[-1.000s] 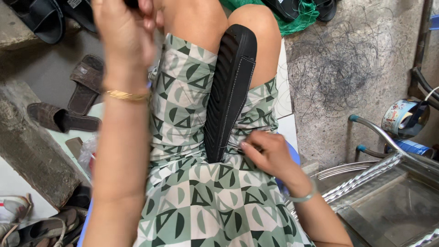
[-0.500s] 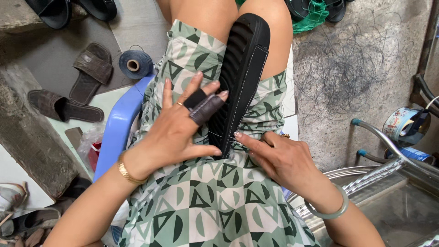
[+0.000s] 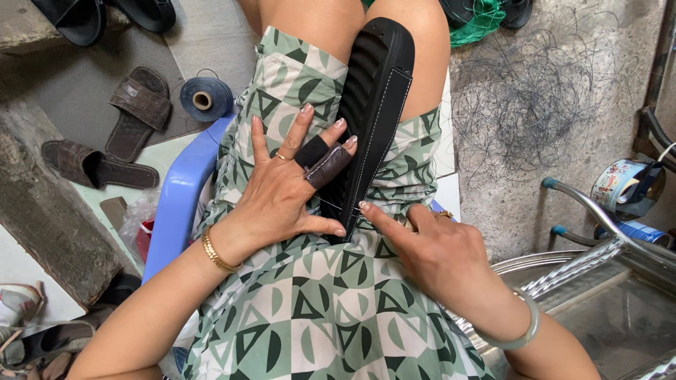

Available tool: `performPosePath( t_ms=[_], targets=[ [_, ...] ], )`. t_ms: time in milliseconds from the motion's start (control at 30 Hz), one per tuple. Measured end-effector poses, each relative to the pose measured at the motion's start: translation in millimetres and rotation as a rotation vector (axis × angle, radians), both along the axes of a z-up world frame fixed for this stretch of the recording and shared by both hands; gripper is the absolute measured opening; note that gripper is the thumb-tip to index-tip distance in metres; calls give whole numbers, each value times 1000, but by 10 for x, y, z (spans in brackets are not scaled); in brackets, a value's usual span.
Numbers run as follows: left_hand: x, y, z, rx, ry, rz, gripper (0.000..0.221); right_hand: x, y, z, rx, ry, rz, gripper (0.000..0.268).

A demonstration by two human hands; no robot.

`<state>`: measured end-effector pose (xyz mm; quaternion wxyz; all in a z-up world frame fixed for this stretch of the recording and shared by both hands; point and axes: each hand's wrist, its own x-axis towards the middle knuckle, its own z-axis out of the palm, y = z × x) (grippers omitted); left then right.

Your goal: The person stitches the sole of a black sandal with a needle and thread while holding it on their lap. They pull the thread through the sole multiple times to secure it.

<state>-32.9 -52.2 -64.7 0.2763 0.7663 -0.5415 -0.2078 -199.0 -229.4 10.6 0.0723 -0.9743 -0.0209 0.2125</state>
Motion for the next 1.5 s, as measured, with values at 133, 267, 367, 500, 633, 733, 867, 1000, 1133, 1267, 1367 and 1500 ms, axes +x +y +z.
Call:
performPosePath(
  t_ms=[133, 267, 367, 500, 633, 733, 867, 1000, 1133, 1267, 1367, 1500],
  targets=[
    [-27, -34, -16, 29, -84, -4, 108, 104, 83, 65, -118, 113, -16, 68],
    [-23, -39, -63, 38, -108, -2, 116, 114, 37, -172, 64, -75, -20, 38],
    [-16, -50, -52, 29, -113, 10, 116, 147, 57, -246, 99, -132, -18, 30],
    [-61, -35, -50, 25, -122, 20, 115, 112, 158, -337, 85, -275, -60, 10],
    [-76, 75, 11, -49, -90, 36, 101, 73, 175, -295, 182, -281, -96, 22],
    [-180, 190, -105, -277, -160, 153, 55, 57, 152, -290, 260, -316, -193, 32],
    [-276, 280, 372, -300, 286, 87, 8, 106, 169, -214, 297, -331, -241, 42],
    [-74, 190, 614, -394, 1138, 26, 7, 143, 209, -144, 273, -312, -236, 43],
    [-159, 109, 347, -136, 842, 380, 5, 221, 256, -96, 212, -270, -214, 44],
    [-210, 119, 490, -12, 880, 401, 12, 228, 261, -106, 286, -286, -257, 45],
    [-183, 142, 406, -62, 825, 490, 11, 163, 259, -178, 298, -312, -275, 41],
    [-462, 112, 142, -103, 335, 411, 73, 154, 227, -120, 220, -356, -231, 36]
  ],
)
